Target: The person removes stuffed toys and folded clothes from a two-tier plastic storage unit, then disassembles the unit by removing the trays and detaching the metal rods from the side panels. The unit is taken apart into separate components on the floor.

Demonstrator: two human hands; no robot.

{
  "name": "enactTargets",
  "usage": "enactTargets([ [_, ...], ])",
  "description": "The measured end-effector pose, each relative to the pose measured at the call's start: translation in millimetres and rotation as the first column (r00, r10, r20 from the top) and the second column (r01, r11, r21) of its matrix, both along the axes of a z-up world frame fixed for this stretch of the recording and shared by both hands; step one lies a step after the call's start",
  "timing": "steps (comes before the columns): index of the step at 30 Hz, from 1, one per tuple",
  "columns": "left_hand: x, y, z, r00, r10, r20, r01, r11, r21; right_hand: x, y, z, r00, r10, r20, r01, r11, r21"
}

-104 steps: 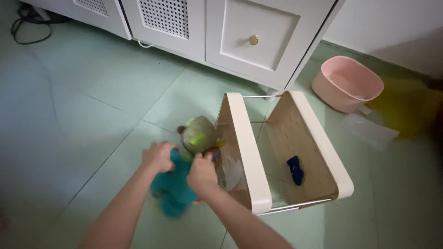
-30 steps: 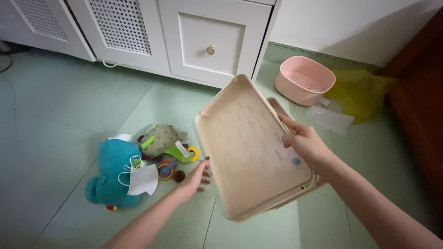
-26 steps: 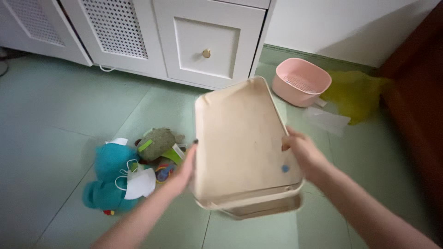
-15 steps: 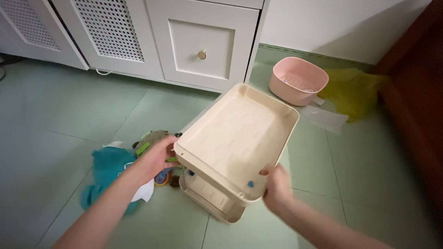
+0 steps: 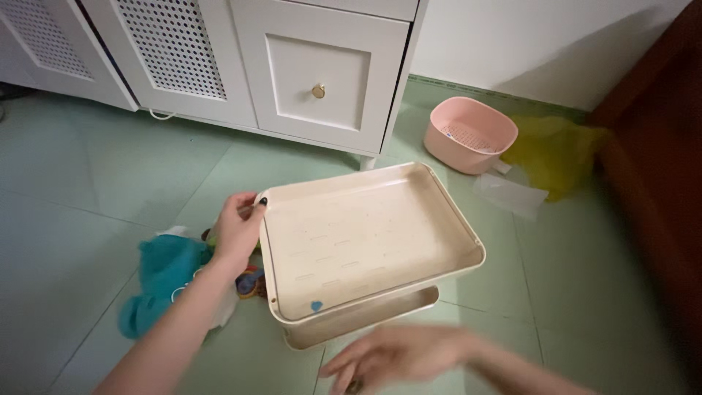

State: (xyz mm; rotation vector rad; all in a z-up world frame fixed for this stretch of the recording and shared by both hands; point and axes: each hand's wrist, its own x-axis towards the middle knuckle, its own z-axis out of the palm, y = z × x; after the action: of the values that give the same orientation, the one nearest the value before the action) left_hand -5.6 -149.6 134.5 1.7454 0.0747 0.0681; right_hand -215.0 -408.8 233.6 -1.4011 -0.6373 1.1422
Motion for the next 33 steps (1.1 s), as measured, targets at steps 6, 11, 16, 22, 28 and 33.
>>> enactTargets([
  [6,-6.5,3.0,2.1,0.997,-0.038,0.071,0.000,0.879,0.477,60.5,-96.4,-0.8,0.406,-0.560,0.722,0.905,0.354,-0.235],
  [11,-16.3,22.0,17.5,0.984,-0.105,-0.146,0.175,0.751,0.636,67.7,-136.1,-27.3,0.065,-0.224,0.972,0.997,0.044,-0.057],
  [16,-31.4,20.6,38.4,0.968,-0.208,-0.143,0.250,0.707,0.662,74.7,-147.8,-44.7,0.112,-0.178,0.978,0.992,-0.038,-0.120],
  [22,-45.3,6.0,60.2,0.959,-0.171,-0.225,0.280,0.460,0.843,81.3,-151.1,-50.5,0.138,-0.047,0.989,0.990,-0.009,-0.138],
  [28,-47.7,-3.4,59.5,0.980,-0.198,-0.004,0.093,0.441,0.893,77.3,-140.7,-51.6,0.100,0.152,0.983,0.995,-0.033,-0.096],
  [33,-38.8,-0.1,46.6,0.985,-0.165,-0.050,0.130,0.519,0.845,73.1,-132.6,-46.7,-0.006,0.119,0.993,0.999,-0.033,0.010],
])
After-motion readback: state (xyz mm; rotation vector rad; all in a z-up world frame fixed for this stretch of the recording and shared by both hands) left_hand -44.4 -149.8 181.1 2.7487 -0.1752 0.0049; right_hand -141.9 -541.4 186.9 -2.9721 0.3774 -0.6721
